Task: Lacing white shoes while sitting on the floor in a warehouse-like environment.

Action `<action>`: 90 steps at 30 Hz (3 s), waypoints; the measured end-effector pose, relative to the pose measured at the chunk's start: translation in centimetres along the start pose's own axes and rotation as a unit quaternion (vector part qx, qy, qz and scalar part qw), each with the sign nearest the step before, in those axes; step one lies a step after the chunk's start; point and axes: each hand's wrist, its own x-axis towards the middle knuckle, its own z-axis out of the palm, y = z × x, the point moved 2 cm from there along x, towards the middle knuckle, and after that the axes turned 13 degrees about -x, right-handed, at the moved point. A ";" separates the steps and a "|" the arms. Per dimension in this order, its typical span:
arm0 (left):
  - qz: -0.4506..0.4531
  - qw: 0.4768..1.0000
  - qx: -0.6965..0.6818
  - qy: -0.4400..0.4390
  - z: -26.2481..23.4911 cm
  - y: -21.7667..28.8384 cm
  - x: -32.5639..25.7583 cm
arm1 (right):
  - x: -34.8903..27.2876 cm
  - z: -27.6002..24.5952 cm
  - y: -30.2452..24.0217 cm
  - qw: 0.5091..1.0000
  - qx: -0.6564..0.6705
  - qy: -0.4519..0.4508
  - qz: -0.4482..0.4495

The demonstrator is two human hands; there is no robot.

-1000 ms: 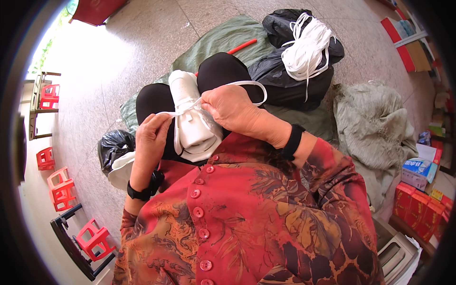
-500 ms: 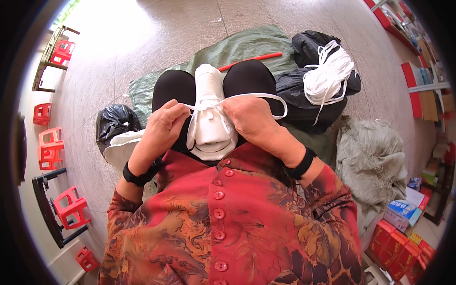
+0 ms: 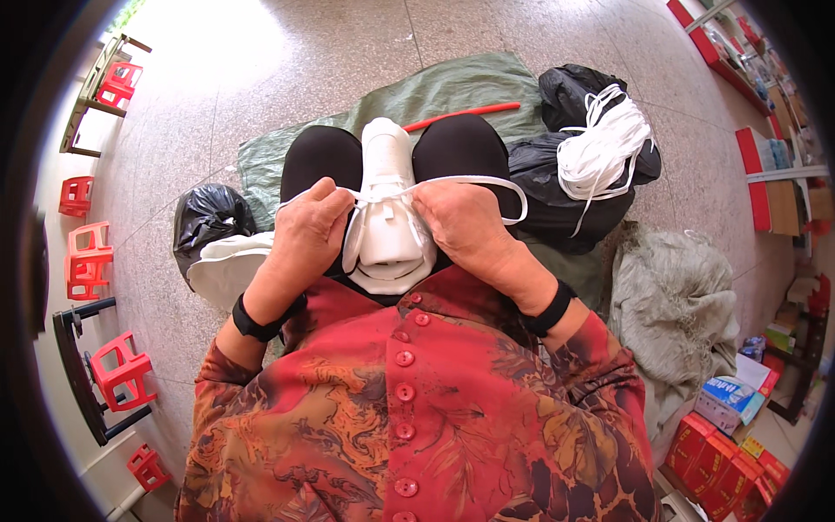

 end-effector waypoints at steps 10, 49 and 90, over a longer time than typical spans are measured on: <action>-0.056 0.991 -0.124 -0.015 1.2 -0.9 -0.4 | -0.3 0.0 0.1 1.000 -0.002 0.013 0.001; 0.035 0.999 -0.005 0.018 1.7 2.1 -0.4 | 0.4 -1.2 -2.6 0.987 -0.124 -0.004 -0.101; 0.002 0.975 0.154 -0.161 1.4 4.7 3.7 | -3.1 0.1 2.7 0.775 0.562 0.074 0.279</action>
